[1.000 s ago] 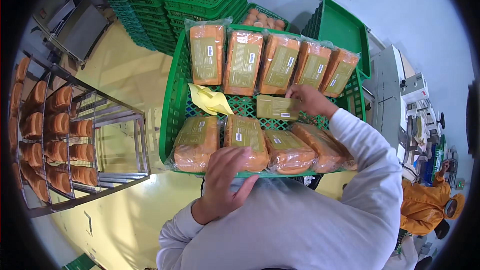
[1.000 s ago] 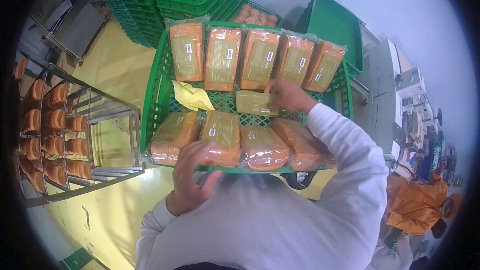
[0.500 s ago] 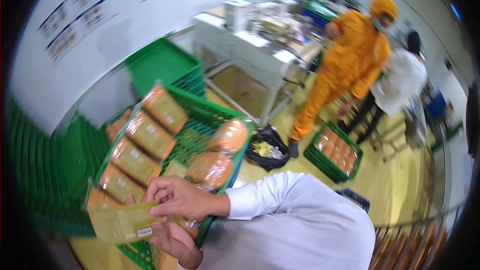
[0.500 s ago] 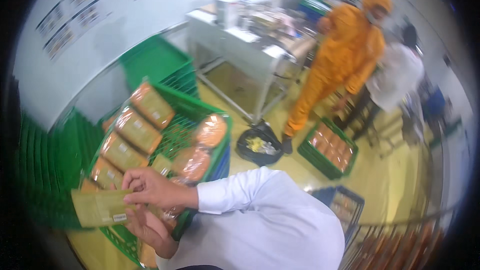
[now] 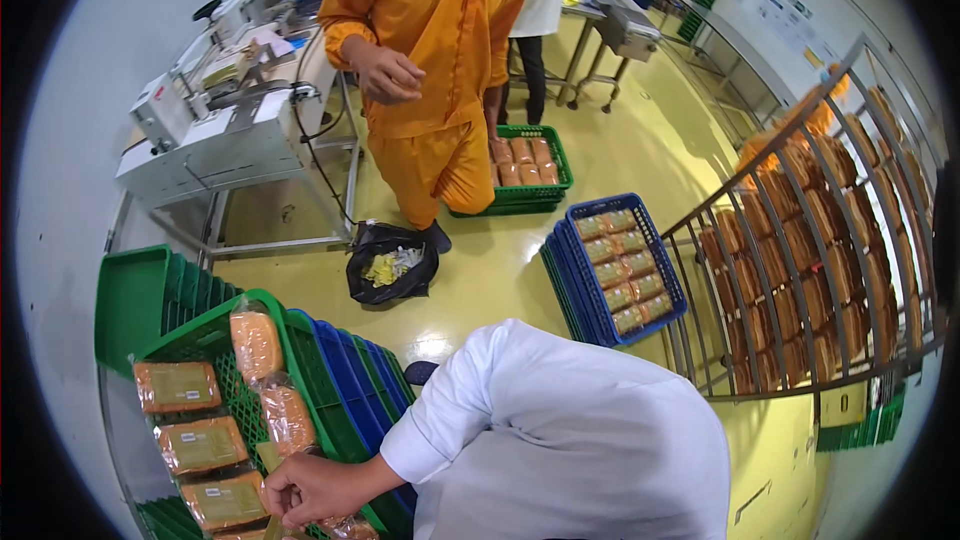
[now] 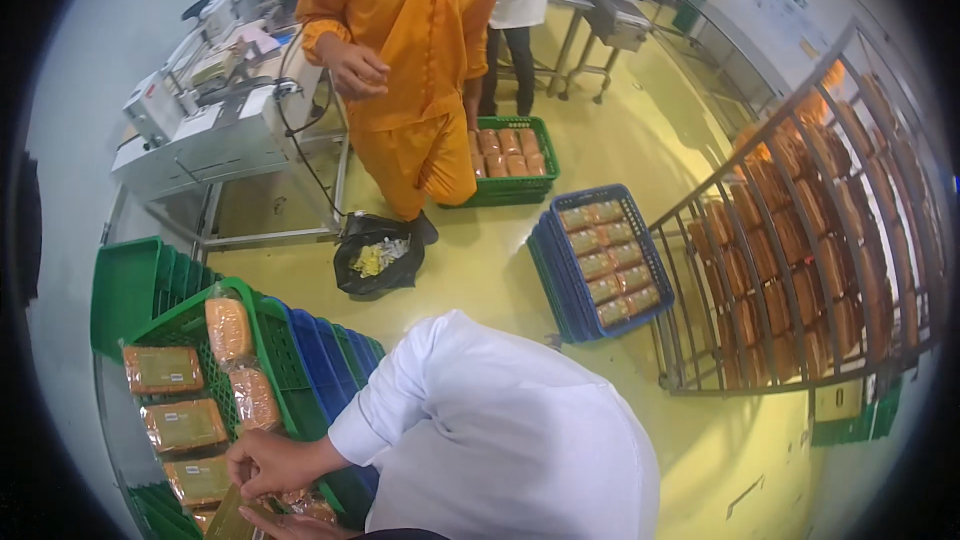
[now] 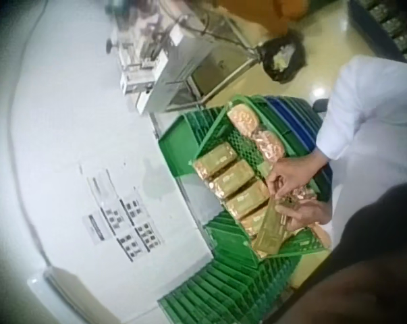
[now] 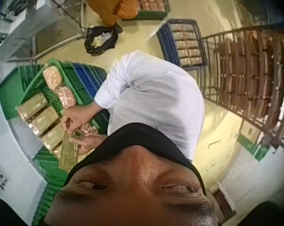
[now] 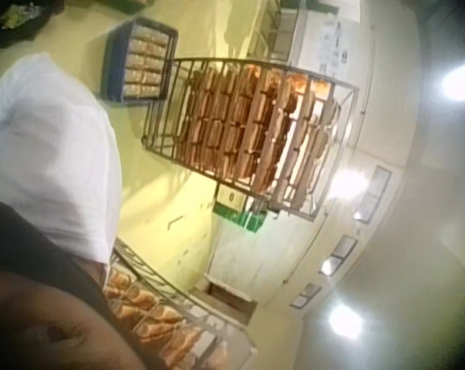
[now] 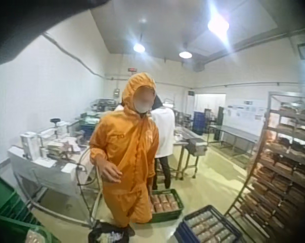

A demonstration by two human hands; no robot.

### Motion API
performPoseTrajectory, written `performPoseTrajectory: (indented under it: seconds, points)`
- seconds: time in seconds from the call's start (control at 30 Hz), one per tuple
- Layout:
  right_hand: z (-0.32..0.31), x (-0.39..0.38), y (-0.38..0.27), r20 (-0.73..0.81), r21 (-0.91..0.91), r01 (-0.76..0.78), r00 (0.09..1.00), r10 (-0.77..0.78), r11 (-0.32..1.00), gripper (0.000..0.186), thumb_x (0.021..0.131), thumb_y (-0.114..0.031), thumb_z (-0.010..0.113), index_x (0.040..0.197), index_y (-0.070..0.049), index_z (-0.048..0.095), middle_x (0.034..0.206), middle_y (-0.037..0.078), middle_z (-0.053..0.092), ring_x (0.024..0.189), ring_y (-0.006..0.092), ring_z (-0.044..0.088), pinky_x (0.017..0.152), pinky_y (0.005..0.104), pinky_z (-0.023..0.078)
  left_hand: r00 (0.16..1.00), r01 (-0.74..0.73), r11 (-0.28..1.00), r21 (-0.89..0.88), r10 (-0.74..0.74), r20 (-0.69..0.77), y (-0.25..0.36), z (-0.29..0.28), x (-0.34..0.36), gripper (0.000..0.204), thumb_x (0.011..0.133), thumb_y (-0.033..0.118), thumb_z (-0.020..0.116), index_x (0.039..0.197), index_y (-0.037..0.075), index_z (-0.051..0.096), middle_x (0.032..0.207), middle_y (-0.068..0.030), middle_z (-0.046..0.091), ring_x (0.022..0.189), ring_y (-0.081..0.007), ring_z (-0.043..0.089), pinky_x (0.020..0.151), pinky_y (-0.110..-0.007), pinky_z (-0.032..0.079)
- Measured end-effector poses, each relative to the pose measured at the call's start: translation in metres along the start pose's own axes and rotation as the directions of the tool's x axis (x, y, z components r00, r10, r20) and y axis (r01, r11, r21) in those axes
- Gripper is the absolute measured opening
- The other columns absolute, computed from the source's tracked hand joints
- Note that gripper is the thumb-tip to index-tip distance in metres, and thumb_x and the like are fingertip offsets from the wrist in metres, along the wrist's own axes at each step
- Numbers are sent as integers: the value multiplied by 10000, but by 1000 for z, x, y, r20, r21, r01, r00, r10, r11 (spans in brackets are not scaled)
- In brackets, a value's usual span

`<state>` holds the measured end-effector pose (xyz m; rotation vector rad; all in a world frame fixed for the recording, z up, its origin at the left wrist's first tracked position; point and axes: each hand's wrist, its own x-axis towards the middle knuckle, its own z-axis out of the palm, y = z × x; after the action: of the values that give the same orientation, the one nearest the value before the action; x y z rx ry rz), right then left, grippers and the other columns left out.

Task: The person applies yellow labels to individually wrapped loaves of bread arranged in a green plastic basket. They pick up each loaf, place a label on the plastic wrap, and return the loaf to the basket, repeating this process for multiple items.

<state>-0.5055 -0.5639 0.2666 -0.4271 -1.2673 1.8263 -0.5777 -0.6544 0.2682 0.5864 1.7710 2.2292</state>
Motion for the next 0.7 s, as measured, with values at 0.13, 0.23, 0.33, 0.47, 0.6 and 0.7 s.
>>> performPoseTrajectory:
  seconds: [0.13,0.23,0.33,0.47,0.6,0.7]
  points:
    - [-8,-6,-1,-63,-276,231,964,-257,933,118,754,-81,722,770,18,659,677,79,680,638,135,678,584,272,527,994,-52,998,-27,54,91,10,21,-5,306,879,139,745,1078,-32,587,991,-113,596,808,-176,543,718,-338,468]
    - [-7,-8,-1,9,-332,393,910,-413,858,108,763,-79,705,777,27,695,684,91,694,625,141,683,576,270,526,991,-117,993,-28,118,70,21,24,-9,296,867,126,759,1058,-34,598,1007,-123,614,872,-184,560,782,-362,482]
    - [-7,-8,-15,41,-75,171,985,-169,982,108,768,-78,699,786,26,717,688,94,706,620,148,687,573,267,527,979,-195,980,-43,197,56,21,20,-6,287,866,122,761,1049,-38,608,1019,-133,627,910,-192,574,820,-379,493]
    - [-6,-2,-22,103,-20,105,989,-102,994,106,760,-80,706,779,24,718,690,92,713,626,152,689,576,266,531,980,-199,977,70,198,24,22,13,-4,271,895,136,732,1063,-46,621,1014,-149,637,882,-204,588,796,-378,504]
    - [-3,8,-24,140,-89,114,985,-100,989,119,757,-96,711,778,21,722,697,93,715,636,148,690,582,272,532,904,-426,860,281,417,93,-9,-21,20,282,911,131,709,1096,-63,622,1003,-173,650,855,-232,600,779,-378,516]
    - [0,14,-24,247,-141,139,964,-101,980,110,791,-85,698,802,24,711,724,92,692,660,166,687,597,272,527,890,-443,789,425,444,102,-23,-46,31,313,936,133,672,1188,-43,612,1050,-207,640,892,-270,603,788,-397,525]
